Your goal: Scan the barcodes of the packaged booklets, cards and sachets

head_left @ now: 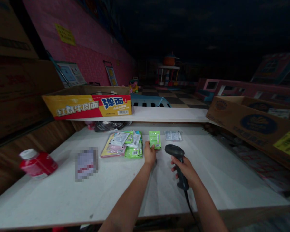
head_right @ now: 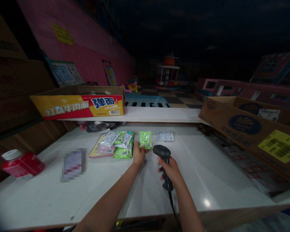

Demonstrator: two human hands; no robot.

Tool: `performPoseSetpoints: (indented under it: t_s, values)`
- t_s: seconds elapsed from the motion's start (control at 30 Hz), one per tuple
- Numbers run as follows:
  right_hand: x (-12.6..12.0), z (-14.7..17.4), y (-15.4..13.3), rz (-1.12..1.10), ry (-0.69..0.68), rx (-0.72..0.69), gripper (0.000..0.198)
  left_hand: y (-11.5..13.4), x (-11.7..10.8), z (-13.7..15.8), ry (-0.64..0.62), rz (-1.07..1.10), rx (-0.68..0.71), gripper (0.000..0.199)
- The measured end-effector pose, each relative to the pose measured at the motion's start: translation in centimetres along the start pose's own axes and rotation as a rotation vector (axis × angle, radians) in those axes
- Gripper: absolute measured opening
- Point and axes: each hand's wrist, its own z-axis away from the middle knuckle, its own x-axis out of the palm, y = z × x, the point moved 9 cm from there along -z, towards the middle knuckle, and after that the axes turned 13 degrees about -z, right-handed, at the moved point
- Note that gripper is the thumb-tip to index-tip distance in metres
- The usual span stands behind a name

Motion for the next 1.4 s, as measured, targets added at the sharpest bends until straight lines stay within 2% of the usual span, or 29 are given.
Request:
performPoseSetpoints:
  t_s: [0.17,0.33,0.5,0.7,0.8,0.93,1.0,1.1,1.2,1.4]
  values:
    - [-0.5,-1.8,1.1,-0.216,-0.042,0.06,0.033,0.5,0.2,0.3,-0.034,0.034,-0.008,0.012]
    - [-1.1,-4.6,3.6,-0.591,-0.067,0.233,0.026,0.6,0.4,0.5,-0.063,0.028,-0.004,0.014]
    - [-1.4,-4.9,4.4,-0.91,-0.111,0.327,0.02,0.5,0.5,0.4,-0.073,0.022,0.004,0.011]
    - [-1.4,-4.7,4.4,-0.986,-0.155,0.378,0.02,1.5,0.3,1.3,-0.106,-0.083,0.057,0.011]
    - [-1.3,-4.8,4.5,-0.986,-0.172,0.392,0.019,3.5,-2.2,1.6,-0.042,-0.229,0.151,0.012]
    - [-1.2,-4.8,4.5,-1.007,-0.199,0.391,0.018,6.4,-9.2,0.0,0.162,-0.528,0.196,0.021]
    - [-1.4,-4.9,4.7,-1.019,-0.187,0.394,0.018,7.3,-13.3,-1.5,0.283,-0.695,0.166,0.027]
    - [-1.5,-5.0,4.9,-1.029,-0.181,0.397,0.02,7.0,-18.3,-3.7,0.381,-0.886,0.02,0.033]
    - [-1.6,-5.2,5.1,-1.024,-0.201,0.387,0.02,5.7,-20.6,-4.9,0.361,-1.018,-0.105,0.033]
    - [-1.8,-5.4,5.3,-1.021,-0.192,0.371,0.02,4.5,-21.7,-4.2,0.422,-1.126,-0.19,0.032]
